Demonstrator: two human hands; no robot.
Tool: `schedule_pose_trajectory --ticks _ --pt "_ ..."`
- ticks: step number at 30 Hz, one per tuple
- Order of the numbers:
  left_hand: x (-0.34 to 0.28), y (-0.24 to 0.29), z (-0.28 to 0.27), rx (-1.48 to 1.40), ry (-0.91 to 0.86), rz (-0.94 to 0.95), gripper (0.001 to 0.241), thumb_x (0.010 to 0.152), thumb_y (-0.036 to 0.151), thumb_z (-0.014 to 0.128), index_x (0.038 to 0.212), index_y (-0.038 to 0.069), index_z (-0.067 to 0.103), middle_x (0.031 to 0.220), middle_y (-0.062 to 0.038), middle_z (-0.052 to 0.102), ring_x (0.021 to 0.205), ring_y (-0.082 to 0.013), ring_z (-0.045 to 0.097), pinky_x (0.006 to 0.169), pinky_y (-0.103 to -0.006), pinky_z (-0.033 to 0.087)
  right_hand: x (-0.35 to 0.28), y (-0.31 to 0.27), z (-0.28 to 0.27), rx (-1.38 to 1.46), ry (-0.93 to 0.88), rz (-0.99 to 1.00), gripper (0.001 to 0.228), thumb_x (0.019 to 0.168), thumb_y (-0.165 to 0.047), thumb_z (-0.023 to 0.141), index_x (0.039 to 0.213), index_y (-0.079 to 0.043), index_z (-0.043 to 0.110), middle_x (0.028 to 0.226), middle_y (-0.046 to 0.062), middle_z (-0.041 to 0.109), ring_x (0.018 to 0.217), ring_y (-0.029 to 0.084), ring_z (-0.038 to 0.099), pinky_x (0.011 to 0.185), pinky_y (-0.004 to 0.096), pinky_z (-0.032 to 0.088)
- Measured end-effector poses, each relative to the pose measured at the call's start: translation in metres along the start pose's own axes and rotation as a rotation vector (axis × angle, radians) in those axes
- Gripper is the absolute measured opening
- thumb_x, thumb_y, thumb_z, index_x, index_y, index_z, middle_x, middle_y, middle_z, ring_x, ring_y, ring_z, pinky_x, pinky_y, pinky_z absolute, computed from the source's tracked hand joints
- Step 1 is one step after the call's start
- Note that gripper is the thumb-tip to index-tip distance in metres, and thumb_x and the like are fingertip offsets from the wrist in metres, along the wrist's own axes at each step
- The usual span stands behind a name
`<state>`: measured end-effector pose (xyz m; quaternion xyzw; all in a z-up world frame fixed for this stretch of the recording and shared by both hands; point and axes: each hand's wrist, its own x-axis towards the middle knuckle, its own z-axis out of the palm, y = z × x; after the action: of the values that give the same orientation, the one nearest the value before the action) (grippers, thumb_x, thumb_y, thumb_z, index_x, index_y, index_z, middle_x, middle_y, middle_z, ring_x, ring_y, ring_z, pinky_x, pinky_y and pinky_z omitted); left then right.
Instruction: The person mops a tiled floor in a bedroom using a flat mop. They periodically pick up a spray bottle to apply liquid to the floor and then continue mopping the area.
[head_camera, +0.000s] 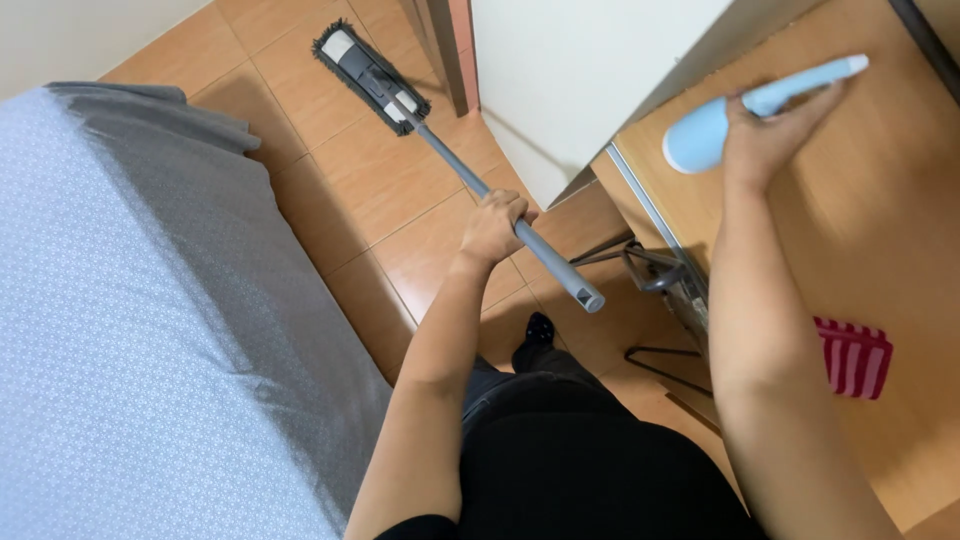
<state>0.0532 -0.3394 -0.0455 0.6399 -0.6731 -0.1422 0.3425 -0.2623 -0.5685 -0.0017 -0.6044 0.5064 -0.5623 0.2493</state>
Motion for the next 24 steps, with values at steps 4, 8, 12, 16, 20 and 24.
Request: schedule_pose_trajectory --ticks 4,8,12,16,20,24 --pt "-0.008 -0.048 -0.019 0.034 0.053 0.005 0.019 0.084 0.017 0.073 0.073 0.006 0.062 0.083 -0.011 0.065 0.09 -0.0348 0.062 0.082 -0.044 0.052 -0.007 0.006 -0.021 -0.115 0.017 -0.103 0.083 0.092 0.015 0.064 0.159 -0.005 0.021 0.156 0.017 0.044 0.148 0.034 0.04 0.126 0.044 0.045" --pt "-0.019 -0.098 -0.075 0.002 0.11 -0.01 0.02 0.084 0.013 0.074 0.073 0.006 0.06 0.08 -0.012 0.063 0.089 -0.0352 0.062 0.081 -0.0447 0.053 -0.048 -0.039 -0.027 0.391 0.061 0.042 0.045 0.104 -0.01 0.061 0.139 0.002 0.037 0.115 0.019 0.065 0.113 0.033 0.062 0.105 0.044 0.052" --pt "-0.03 -0.146 -0.136 -0.033 0.171 -0.02 0.023 0.087 0.012 0.075 0.073 0.006 0.058 0.079 -0.012 0.063 0.087 -0.0356 0.062 0.078 -0.0453 0.053 -0.116 -0.22 0.058 0.153 -0.298 -0.292 0.061 0.107 -0.017 0.062 0.162 -0.004 0.038 0.129 0.014 0.064 0.118 0.025 0.061 0.103 0.041 0.048" --pt "-0.037 -0.195 -0.198 -0.044 0.22 -0.044 0.022 0.087 0.012 0.074 0.075 0.006 0.058 0.08 -0.012 0.064 0.086 -0.0364 0.062 0.077 -0.0461 0.053 -0.157 -0.251 0.168 0.125 -0.525 -0.295 0.054 0.104 -0.015 0.069 0.149 0.001 0.043 0.145 0.019 0.057 0.14 0.033 0.056 0.122 0.047 0.045" --pt "-0.035 -0.219 -0.244 -0.083 0.268 -0.086 0.021 0.09 0.011 0.074 0.077 0.005 0.058 0.081 -0.013 0.063 0.086 -0.037 0.062 0.08 -0.0467 0.054 -0.206 -0.245 0.254 -0.094 -0.783 -0.1 0.049 0.091 -0.01 0.07 0.137 -0.006 0.058 0.129 0.015 0.066 0.122 0.03 0.066 0.1 0.04 0.053" --pt "-0.042 -0.228 -0.255 -0.086 0.229 -0.078 0.021 0.087 0.012 0.075 0.078 0.005 0.058 0.085 -0.013 0.064 0.089 -0.0365 0.062 0.083 -0.046 0.053 -0.235 -0.246 0.314 -0.164 -0.925 0.073 0.043 0.085 -0.015 0.078 0.123 -0.006 0.059 0.112 0.013 0.068 0.097 0.027 0.067 0.086 0.04 0.053"
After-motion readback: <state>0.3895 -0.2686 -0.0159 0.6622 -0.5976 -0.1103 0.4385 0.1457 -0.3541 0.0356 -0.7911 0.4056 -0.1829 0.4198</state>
